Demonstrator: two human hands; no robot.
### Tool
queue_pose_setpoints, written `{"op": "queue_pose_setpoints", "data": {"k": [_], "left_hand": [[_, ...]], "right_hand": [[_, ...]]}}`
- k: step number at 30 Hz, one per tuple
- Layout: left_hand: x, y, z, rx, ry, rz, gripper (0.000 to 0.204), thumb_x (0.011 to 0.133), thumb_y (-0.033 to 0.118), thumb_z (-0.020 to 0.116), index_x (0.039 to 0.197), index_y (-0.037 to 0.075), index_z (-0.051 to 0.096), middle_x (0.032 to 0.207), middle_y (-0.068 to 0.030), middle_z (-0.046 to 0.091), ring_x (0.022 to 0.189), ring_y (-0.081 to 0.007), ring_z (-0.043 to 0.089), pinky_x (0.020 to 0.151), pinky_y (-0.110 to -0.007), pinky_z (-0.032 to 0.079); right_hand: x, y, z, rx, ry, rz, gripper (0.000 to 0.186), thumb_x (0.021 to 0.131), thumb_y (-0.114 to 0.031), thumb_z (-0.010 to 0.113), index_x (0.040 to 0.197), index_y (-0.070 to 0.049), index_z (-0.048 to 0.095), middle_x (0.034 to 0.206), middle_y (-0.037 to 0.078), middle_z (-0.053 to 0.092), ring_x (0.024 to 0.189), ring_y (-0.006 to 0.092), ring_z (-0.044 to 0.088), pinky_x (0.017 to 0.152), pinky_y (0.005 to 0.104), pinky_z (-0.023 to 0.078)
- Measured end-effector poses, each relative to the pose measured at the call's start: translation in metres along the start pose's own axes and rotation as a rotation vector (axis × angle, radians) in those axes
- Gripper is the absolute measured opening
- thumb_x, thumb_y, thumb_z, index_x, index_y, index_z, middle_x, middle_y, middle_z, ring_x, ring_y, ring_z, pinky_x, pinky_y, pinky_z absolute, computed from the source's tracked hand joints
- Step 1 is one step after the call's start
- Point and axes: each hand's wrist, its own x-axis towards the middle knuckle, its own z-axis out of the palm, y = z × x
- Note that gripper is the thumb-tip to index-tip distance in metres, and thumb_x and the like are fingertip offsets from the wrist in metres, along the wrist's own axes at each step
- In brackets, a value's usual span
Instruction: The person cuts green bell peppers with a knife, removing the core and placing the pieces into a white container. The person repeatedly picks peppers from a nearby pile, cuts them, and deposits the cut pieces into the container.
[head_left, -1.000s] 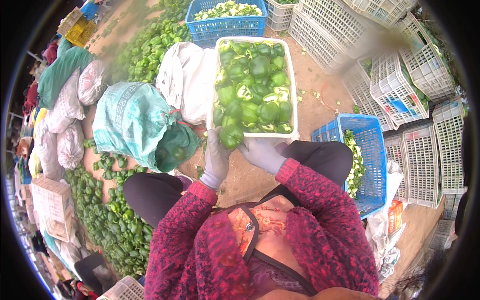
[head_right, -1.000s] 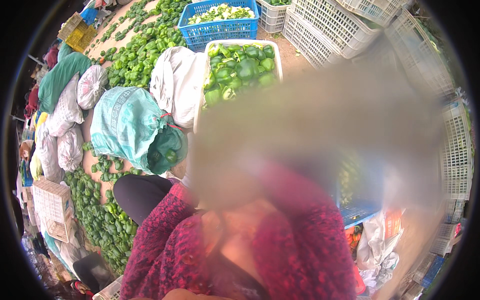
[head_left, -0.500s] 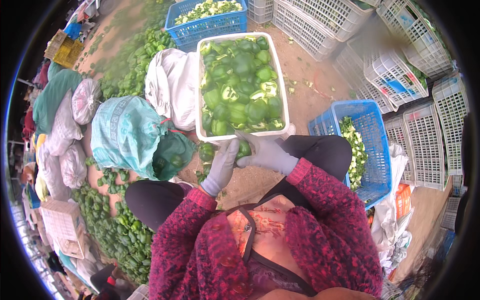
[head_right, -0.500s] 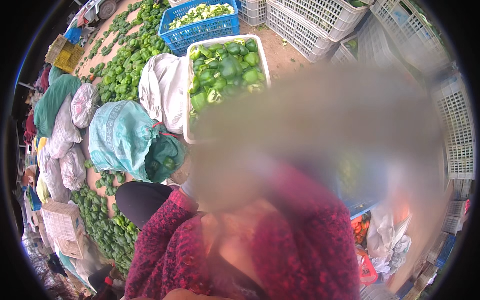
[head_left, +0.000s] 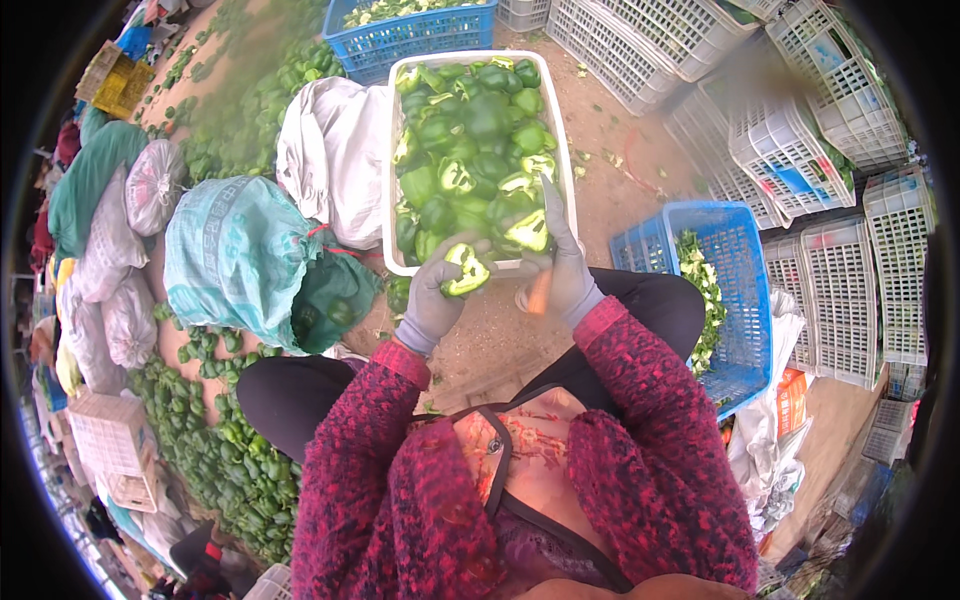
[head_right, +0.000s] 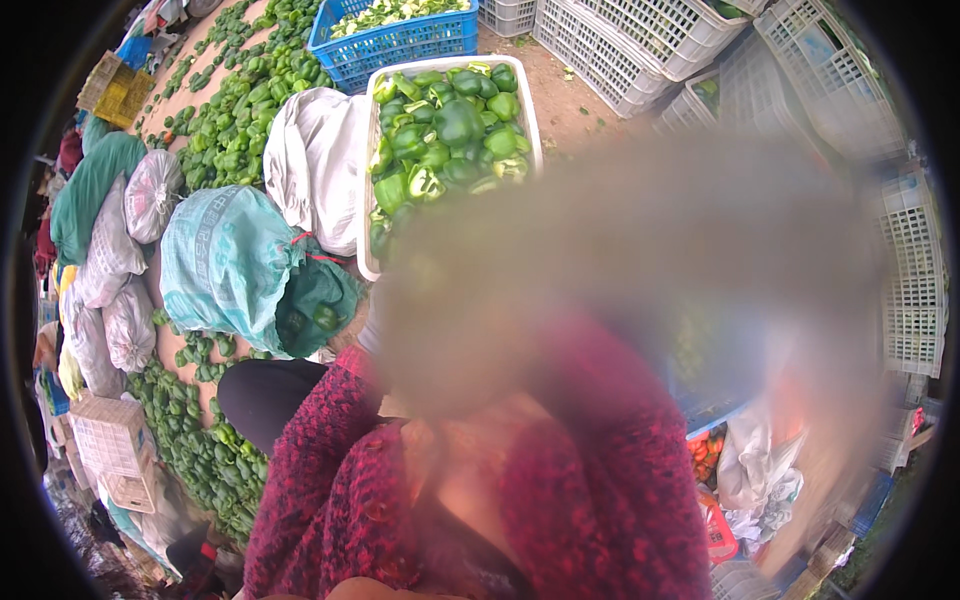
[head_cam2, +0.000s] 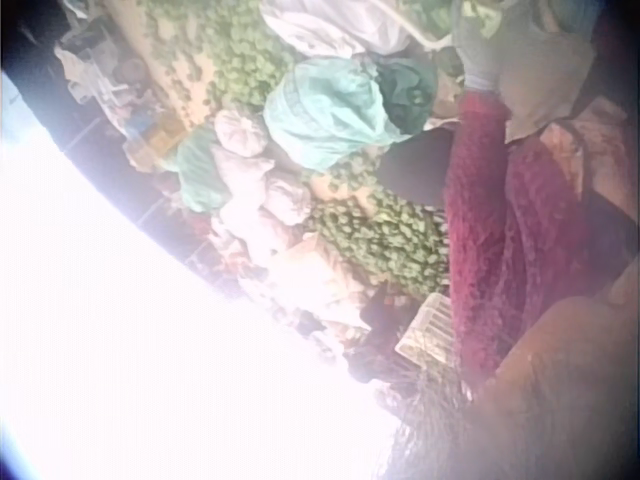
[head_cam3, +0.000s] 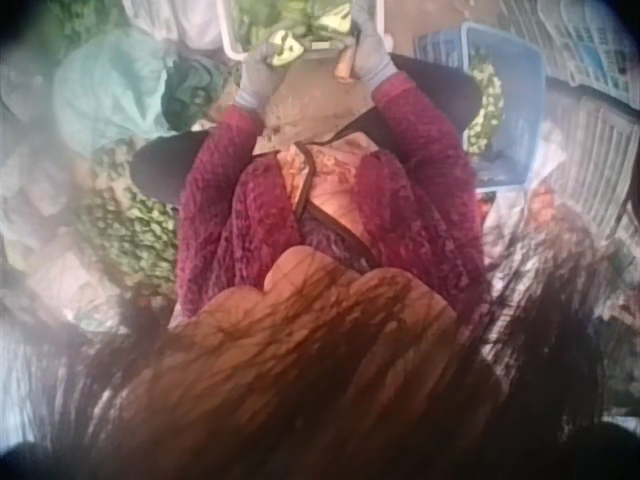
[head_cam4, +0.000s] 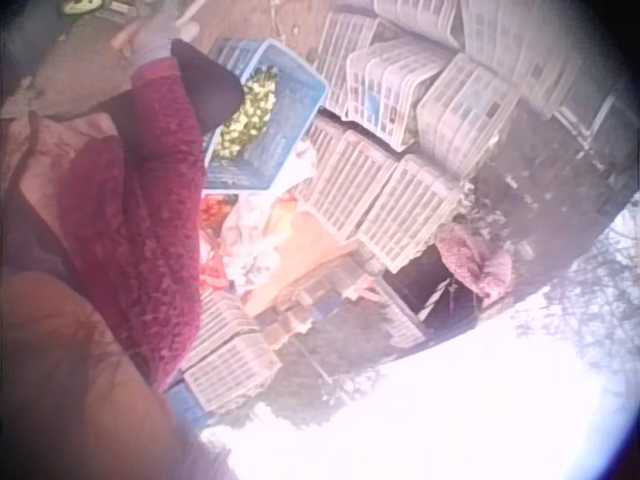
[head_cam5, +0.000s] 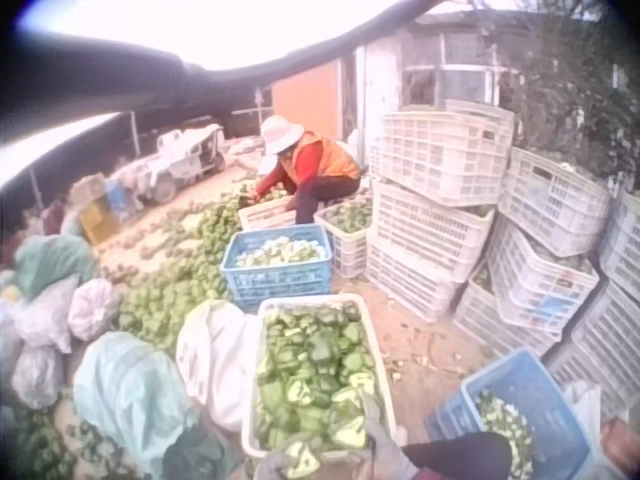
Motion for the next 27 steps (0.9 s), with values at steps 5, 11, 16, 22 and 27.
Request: {"op": "queue_pose_setpoints", "data": {"k": [5,11,16,22,27], "left_hand": [[0.040,-0.049,-0.023,0.874,0.068,0.334,0.058,0.094,0.025,0.056,0.146,0.000,0.049,0.140,-0.0245,0.059,0.129,-0.0381,0.058,0.109,-0.050,0.045],[0.045,-0.055,-0.013,1.286,-0.007,0.454,0.049,0.097,0.035,0.058,0.139,0.009,0.055,0.136,-0.0145,0.062,0.129,-0.0401,0.054,0.115,-0.062,0.031],[0.017,0.005,0.008,0.249,0.048,-0.109,0.048,0.104,0.046,0.053,0.125,0.004,0.060,0.114,-0.0112,0.069,0.102,-0.0255,0.066,0.095,-0.044,0.051],[-0.010,0.033,0.028,-0.187,-0.074,-0.408,0.053,0.105,0.054,0.053,0.115,0.003,0.062,0.082,-0.0023,0.063,0.069,-0.0107,0.059,0.062,-0.024,0.048],[-0.032,0.018,0.033,-0.193,-0.011,-0.612,0.044,0.105,0.047,0.056,0.109,0.003,0.061,0.072,0.0007,0.058,0.058,-0.0101,0.054,0.053,-0.024,0.043]], "right_hand": [[0.003,-0.018,0.003,-0.090,0.022,-0.029,0.057,0.100,-0.053,0.058,0.137,-0.009,0.057,0.121,0.008,0.068,0.079,0.0089,0.058,0.064,0.0216,0.046],[-0.013,-0.036,0.010,-0.284,0.028,-0.104,0.054,0.096,-0.042,0.063,0.137,-0.006,0.059,0.121,0.007,0.069,0.074,0.0052,0.054,0.063,0.0197,0.043],[-0.011,-0.038,0.013,-0.602,-0.115,-0.140,0.053,0.089,-0.028,0.073,0.135,-0.003,0.061,0.117,0.005,0.069,0.092,0.0082,0.061,0.078,0.0242,0.050],[-0.025,-0.029,0.025,-0.819,-0.179,0.033,0.053,0.084,-0.010,0.078,0.135,-0.008,0.062,0.112,0.002,0.068,0.095,0.0094,0.062,0.083,0.0279,0.052],[-0.043,-0.001,0.033,-1.371,-0.208,-0.089,0.054,0.085,-0.022,0.079,0.135,-0.011,0.062,0.115,0.010,0.071,0.103,0.0225,0.069,0.089,0.0364,0.054]]}}
